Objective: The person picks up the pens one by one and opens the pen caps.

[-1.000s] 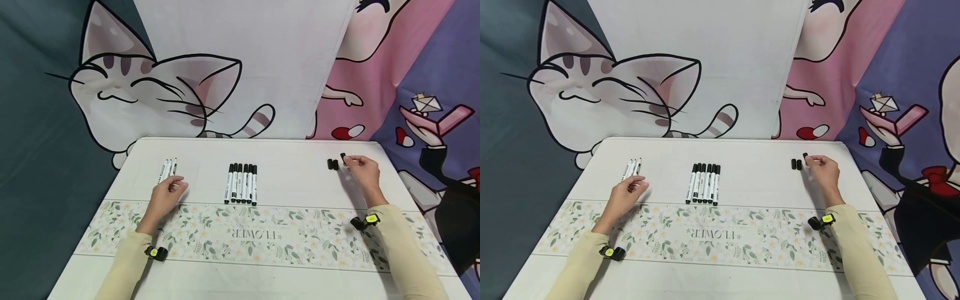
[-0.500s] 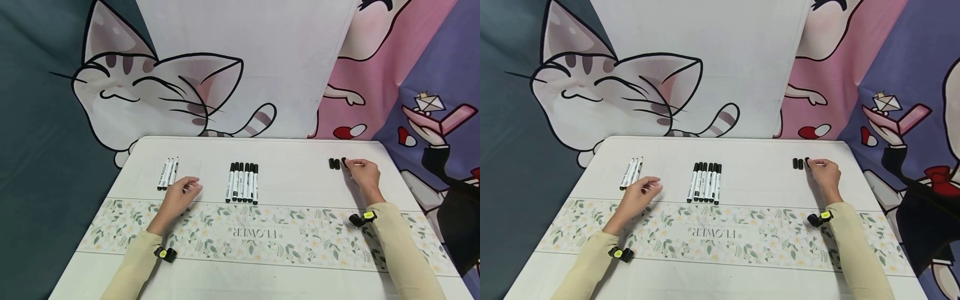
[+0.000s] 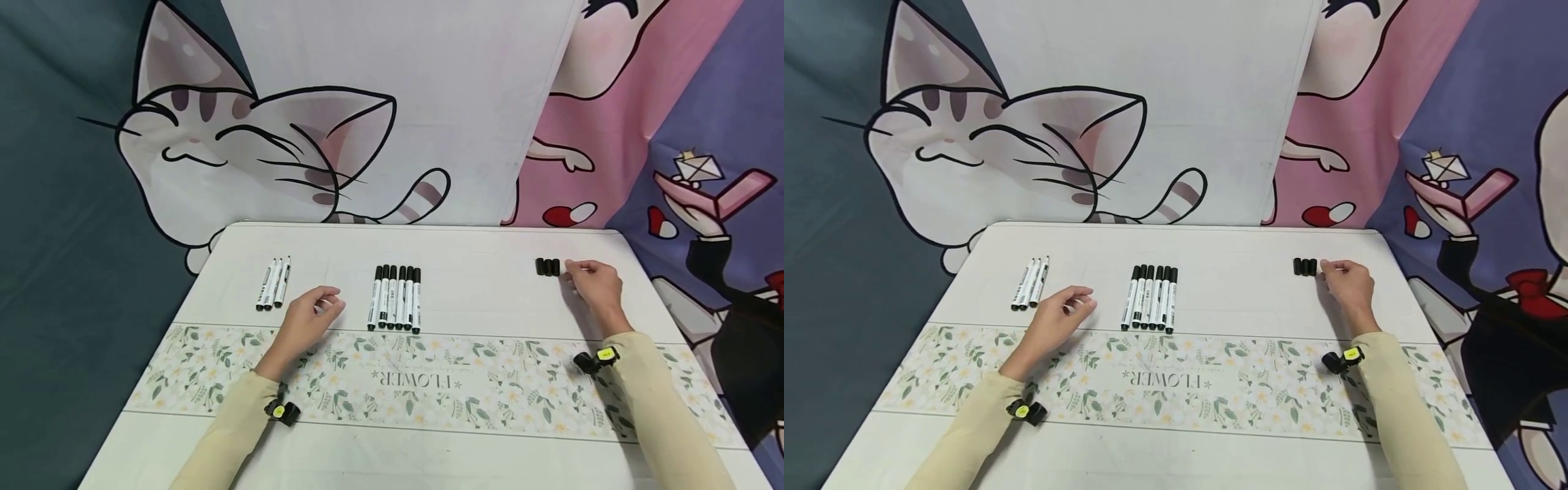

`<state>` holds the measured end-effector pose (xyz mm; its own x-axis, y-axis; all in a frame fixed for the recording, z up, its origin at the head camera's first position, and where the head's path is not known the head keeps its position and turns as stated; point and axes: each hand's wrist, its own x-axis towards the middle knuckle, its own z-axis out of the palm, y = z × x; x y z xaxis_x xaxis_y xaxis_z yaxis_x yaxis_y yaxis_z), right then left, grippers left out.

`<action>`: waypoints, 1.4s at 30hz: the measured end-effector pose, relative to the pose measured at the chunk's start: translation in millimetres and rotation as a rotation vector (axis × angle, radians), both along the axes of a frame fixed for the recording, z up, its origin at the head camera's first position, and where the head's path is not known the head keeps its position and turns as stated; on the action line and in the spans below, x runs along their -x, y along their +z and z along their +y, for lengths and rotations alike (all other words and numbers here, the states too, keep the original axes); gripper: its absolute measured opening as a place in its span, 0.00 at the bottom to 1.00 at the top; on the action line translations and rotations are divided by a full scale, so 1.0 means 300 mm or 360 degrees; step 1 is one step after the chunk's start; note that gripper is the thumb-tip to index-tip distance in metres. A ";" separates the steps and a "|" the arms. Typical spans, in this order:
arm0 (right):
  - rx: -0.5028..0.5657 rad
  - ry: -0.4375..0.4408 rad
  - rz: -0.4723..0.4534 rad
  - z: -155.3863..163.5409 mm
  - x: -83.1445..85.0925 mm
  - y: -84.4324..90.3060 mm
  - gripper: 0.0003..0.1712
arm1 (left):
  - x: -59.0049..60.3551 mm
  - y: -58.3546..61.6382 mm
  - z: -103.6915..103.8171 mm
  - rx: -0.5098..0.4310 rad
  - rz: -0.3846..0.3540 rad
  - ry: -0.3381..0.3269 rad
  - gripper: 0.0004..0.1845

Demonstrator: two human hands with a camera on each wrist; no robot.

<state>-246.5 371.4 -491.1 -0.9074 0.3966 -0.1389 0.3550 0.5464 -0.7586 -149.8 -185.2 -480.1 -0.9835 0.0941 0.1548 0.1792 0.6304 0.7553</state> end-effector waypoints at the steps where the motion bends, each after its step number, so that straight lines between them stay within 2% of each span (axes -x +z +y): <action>1: -0.0005 0.0002 0.0011 -0.003 -0.006 0.007 0.34 | 0.003 0.001 0.006 0.0001 -0.0006 0.0012 0.21; 4: -0.0029 0.0018 0.0074 -0.021 -0.030 0.032 0.35 | 0.010 0.004 0.025 0.0000 -0.0037 0.0042 0.22; 9: -0.0060 0.0099 0.0300 -0.080 -0.080 0.085 0.32 | 0.022 0.003 0.062 0.0034 -0.0056 0.0038 0.23; 18: -0.0192 0.0414 0.0669 -0.232 -0.156 0.178 0.25 | 0.057 0.002 0.132 0.0089 -0.0090 0.0058 0.23; 23: -0.0195 0.0576 0.0819 -0.319 -0.197 0.221 0.19 | 0.079 -0.010 0.167 0.0130 -0.0140 0.0082 0.23; 28: -0.0174 0.0741 0.0891 -0.393 -0.235 0.243 0.17 | 0.099 -0.031 0.189 0.0196 -0.0191 0.0136 0.23; 33: -0.0178 0.0868 0.0922 -0.443 -0.264 0.246 0.16 | 0.115 -0.045 0.201 0.0245 -0.0217 0.0132 0.23; 42: -0.0129 0.0892 0.0891 -0.464 -0.276 0.235 0.16 | 0.139 -0.049 0.215 0.0369 -0.0245 0.0148 0.21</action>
<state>-163.8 232.1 -420.5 -0.9013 -0.1502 0.4064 -0.4112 0.5919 -0.6932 -191.6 -120.7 -494.9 -0.9998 0.0178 -0.0123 0.0068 0.7978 0.6029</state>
